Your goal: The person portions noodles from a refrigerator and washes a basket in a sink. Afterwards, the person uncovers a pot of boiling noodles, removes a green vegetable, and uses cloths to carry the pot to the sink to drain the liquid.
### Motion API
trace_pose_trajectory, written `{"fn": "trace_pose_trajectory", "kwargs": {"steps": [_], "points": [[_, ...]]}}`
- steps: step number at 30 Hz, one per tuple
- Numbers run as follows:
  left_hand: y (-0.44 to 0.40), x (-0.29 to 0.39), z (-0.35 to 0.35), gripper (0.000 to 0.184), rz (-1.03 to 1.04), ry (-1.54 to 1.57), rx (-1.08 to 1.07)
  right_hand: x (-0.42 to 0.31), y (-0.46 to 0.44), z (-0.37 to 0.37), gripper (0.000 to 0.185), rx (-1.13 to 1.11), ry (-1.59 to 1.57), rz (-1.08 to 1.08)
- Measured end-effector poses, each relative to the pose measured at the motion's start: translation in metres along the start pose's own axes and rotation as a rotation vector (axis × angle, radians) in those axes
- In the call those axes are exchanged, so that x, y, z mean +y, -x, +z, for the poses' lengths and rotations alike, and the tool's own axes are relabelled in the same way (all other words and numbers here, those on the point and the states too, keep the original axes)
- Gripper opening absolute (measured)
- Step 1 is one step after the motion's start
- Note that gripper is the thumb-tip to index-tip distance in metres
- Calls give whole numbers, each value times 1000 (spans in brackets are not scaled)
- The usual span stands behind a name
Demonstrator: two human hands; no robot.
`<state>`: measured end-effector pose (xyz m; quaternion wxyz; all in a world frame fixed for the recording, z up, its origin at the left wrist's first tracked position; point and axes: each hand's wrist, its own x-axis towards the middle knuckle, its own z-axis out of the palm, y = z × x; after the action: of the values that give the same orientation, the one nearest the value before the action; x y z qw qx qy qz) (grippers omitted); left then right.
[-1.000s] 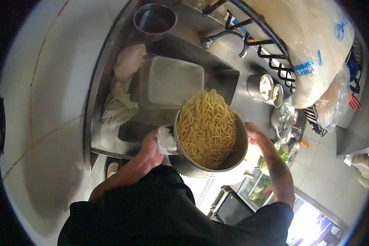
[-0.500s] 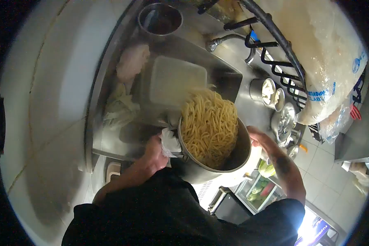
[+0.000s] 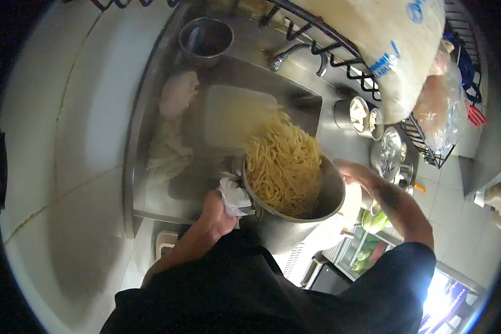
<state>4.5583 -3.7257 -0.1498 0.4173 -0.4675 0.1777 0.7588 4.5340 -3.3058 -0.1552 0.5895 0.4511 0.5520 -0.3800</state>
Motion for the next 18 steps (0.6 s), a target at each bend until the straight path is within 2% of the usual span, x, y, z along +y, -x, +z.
{"fn": "trace_pose_trajectory", "kwargs": {"steps": [2,6,8,9,11,15,16,17,18], "points": [[-7,1,-8,31,-1,91,-101,2,-24,-16,42,3,48,2],[-6,2,-12,28,-44,43,-90,-5,-19,-21,45,-23,44,-74],[-11,2,-18,26,-54,1,-98,3,-35,-33,49,132,160,-116],[-6,5,-14,26,-49,-4,-103,-5,-16,-17,49,137,159,-123],[8,14,-3,25,-53,-130,-5,-34,44,40,49,354,265,-45],[4,12,-23,27,-8,-253,-67,8,-10,3,47,286,196,-120],[1,12,-28,31,10,-289,-178,23,-19,-1,29,372,23,-161],[2,11,-30,36,27,-326,-289,37,-31,-1,25,374,-68,-224],[8,13,-28,36,36,-347,-280,50,-43,-2,21,371,-159,-289]]}}
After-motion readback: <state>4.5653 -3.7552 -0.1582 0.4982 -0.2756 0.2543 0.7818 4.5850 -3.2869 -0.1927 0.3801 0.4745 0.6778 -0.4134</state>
